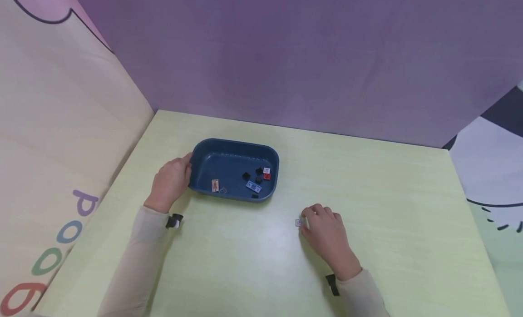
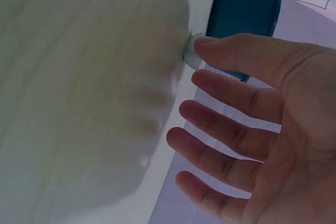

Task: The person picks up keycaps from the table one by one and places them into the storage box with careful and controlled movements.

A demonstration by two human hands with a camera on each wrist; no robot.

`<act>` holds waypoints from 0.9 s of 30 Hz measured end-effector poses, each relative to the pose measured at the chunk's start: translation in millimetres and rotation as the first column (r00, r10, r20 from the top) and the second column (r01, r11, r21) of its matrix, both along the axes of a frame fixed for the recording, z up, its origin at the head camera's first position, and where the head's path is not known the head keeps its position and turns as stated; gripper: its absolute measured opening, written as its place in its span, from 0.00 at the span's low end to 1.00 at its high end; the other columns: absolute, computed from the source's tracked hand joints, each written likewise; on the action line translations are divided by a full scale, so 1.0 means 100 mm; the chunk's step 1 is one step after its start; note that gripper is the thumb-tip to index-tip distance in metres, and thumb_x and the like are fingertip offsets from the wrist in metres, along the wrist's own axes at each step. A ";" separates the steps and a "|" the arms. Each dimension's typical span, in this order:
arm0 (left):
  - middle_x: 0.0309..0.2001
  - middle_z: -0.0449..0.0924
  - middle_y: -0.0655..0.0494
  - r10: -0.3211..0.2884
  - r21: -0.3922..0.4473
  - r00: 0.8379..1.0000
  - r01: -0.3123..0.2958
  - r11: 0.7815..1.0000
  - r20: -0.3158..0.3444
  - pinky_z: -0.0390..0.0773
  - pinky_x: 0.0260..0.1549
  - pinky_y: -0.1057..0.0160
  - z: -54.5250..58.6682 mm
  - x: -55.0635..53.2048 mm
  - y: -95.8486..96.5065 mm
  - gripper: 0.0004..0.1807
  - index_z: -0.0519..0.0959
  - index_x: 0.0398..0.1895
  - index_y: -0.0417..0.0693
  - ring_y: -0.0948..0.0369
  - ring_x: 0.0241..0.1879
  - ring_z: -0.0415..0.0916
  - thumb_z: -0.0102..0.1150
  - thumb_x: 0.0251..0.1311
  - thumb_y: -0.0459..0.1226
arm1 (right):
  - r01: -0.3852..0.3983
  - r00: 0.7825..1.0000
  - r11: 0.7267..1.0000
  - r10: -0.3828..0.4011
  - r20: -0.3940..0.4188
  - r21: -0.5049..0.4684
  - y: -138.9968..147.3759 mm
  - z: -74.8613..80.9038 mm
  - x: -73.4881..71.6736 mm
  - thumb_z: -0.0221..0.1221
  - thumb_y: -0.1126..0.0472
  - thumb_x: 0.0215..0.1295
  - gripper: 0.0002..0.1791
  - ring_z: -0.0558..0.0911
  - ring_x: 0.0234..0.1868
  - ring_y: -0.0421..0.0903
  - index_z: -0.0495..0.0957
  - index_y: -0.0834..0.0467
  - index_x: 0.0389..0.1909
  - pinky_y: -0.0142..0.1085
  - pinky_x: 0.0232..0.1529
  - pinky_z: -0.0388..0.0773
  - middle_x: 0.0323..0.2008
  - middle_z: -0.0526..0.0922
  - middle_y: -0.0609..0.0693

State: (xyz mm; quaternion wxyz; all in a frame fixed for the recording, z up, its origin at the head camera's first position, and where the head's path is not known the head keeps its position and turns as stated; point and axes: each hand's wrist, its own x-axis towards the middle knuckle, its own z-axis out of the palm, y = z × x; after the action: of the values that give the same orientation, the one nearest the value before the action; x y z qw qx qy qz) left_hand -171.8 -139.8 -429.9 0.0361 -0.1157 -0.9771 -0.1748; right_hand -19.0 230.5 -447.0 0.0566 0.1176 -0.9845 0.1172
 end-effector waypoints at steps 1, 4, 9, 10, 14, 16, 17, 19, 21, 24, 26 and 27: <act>0.46 0.82 0.37 0.001 0.000 1.000 -0.001 1.000 0.000 0.81 0.33 0.46 0.00 0.00 0.00 0.23 0.72 0.67 0.36 0.42 0.41 0.81 0.52 0.71 0.31 | 0.003 1.000 1.000 -0.003 0.012 0.003 0.00 -0.01 0.00 0.73 0.65 0.53 0.11 0.81 0.38 0.58 0.84 0.59 0.37 0.53 0.33 0.80 0.40 0.83 0.58; 0.46 0.82 0.37 0.003 0.001 1.000 -0.003 1.000 0.004 0.81 0.33 0.46 -0.01 0.00 0.00 0.23 0.72 0.68 0.36 0.43 0.41 0.81 0.53 0.71 0.32 | 0.012 0.999 1.000 -0.012 0.042 0.009 -0.01 -0.02 -0.01 0.73 0.64 0.53 0.11 0.81 0.38 0.57 0.84 0.58 0.37 0.52 0.33 0.79 0.40 0.83 0.57; 0.45 0.82 0.37 0.003 0.002 1.000 -0.003 1.000 0.005 0.81 0.32 0.46 -0.01 -0.01 0.01 0.23 0.71 0.68 0.35 0.43 0.40 0.81 0.52 0.71 0.32 | 0.020 0.999 1.000 -0.020 0.047 0.002 -0.01 -0.05 -0.01 0.74 0.63 0.54 0.10 0.81 0.37 0.56 0.84 0.57 0.36 0.52 0.34 0.79 0.39 0.83 0.56; 0.45 0.82 0.37 0.003 0.002 1.000 -0.003 1.000 0.005 0.81 0.32 0.46 -0.01 -0.01 0.01 0.23 0.71 0.68 0.35 0.43 0.40 0.81 0.52 0.71 0.32 | 0.018 0.999 1.000 -0.018 0.042 0.001 -0.01 -0.05 -0.01 0.74 0.63 0.54 0.10 0.81 0.37 0.56 0.84 0.57 0.36 0.52 0.34 0.79 0.40 0.83 0.56; 0.45 0.82 0.37 0.003 0.005 1.000 -0.003 1.000 0.000 0.81 0.32 0.46 -0.02 0.00 0.01 0.23 0.72 0.67 0.35 0.43 0.40 0.81 0.52 0.71 0.32 | 0.011 1.000 1.000 -0.011 0.021 0.003 -0.01 -0.04 -0.02 0.74 0.62 0.54 0.10 0.81 0.37 0.56 0.84 0.57 0.36 0.52 0.33 0.79 0.40 0.83 0.57; 0.45 0.82 0.37 0.002 0.005 1.000 -0.002 1.000 0.000 0.81 0.31 0.47 -0.01 0.00 0.01 0.23 0.72 0.67 0.35 0.43 0.40 0.81 0.52 0.71 0.32 | 0.006 1.000 1.000 -0.006 0.004 0.009 -0.02 0.00 -0.03 0.74 0.62 0.54 0.11 0.81 0.37 0.57 0.84 0.58 0.36 0.52 0.32 0.79 0.40 0.83 0.58; 0.45 0.82 0.37 0.002 0.006 1.000 -0.002 1.000 0.000 0.81 0.31 0.47 -0.01 0.00 0.01 0.23 0.72 0.67 0.35 0.43 0.40 0.81 0.52 0.71 0.32 | 0.005 1.000 1.000 -0.005 -0.004 0.007 -0.02 0.02 -0.05 0.74 0.63 0.53 0.11 0.81 0.37 0.57 0.84 0.58 0.36 0.53 0.32 0.79 0.40 0.83 0.58; 0.46 0.82 0.37 0.005 0.004 1.000 -0.005 1.000 0.005 0.81 0.32 0.47 -0.01 0.00 0.00 0.23 0.71 0.68 0.35 0.43 0.40 0.81 0.52 0.71 0.32 | -0.001 1.000 1.000 0.001 -0.026 0.004 -0.04 0.09 -0.09 0.74 0.63 0.53 0.12 0.81 0.37 0.58 0.84 0.59 0.36 0.54 0.32 0.79 0.40 0.83 0.59; 0.46 0.82 0.37 0.007 0.004 1.000 -0.007 1.000 0.010 0.81 0.32 0.47 -0.01 0.00 0.00 0.23 0.71 0.68 0.35 0.43 0.40 0.81 0.51 0.72 0.32 | -0.003 0.999 1.000 0.003 -0.041 0.002 -0.06 0.17 -0.15 0.74 0.63 0.53 0.12 0.81 0.38 0.59 0.84 0.59 0.37 0.55 0.33 0.79 0.40 0.83 0.59; 0.46 0.82 0.37 0.009 0.006 1.000 -0.009 1.000 0.013 0.81 0.32 0.47 -0.01 0.00 0.00 0.23 0.71 0.68 0.36 0.43 0.40 0.81 0.51 0.72 0.32 | -0.008 0.998 1.000 0.008 -0.055 0.001 -0.11 0.31 -0.26 0.73 0.61 0.56 0.12 0.81 0.40 0.59 0.84 0.59 0.39 0.55 0.36 0.79 0.41 0.83 0.59; 0.46 0.82 0.37 0.008 0.008 1.000 -0.008 1.000 0.012 0.81 0.32 0.47 -0.01 0.00 0.00 0.23 0.71 0.68 0.36 0.43 0.40 0.81 0.51 0.72 0.32 | -0.016 0.998 1.000 0.016 -0.066 0.004 -0.16 0.40 -0.34 0.72 0.60 0.57 0.12 0.81 0.41 0.59 0.84 0.59 0.40 0.56 0.37 0.78 0.42 0.83 0.59; 0.45 0.82 0.37 0.007 0.009 1.000 -0.007 1.000 0.011 0.81 0.32 0.47 -0.01 0.00 0.00 0.23 0.71 0.68 0.36 0.43 0.40 0.81 0.51 0.72 0.32 | -0.022 0.997 1.000 0.022 -0.071 0.004 -0.19 0.44 -0.38 0.72 0.60 0.58 0.12 0.80 0.41 0.59 0.83 0.59 0.40 0.56 0.38 0.78 0.43 0.83 0.59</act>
State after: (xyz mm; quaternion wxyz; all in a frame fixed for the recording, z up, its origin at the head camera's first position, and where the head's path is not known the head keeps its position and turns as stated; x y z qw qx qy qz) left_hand -171.8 -139.4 -430.9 0.0319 -0.1111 -0.9769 -0.1796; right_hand -56.8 211.9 -402.8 0.0903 0.1326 -0.9807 0.1117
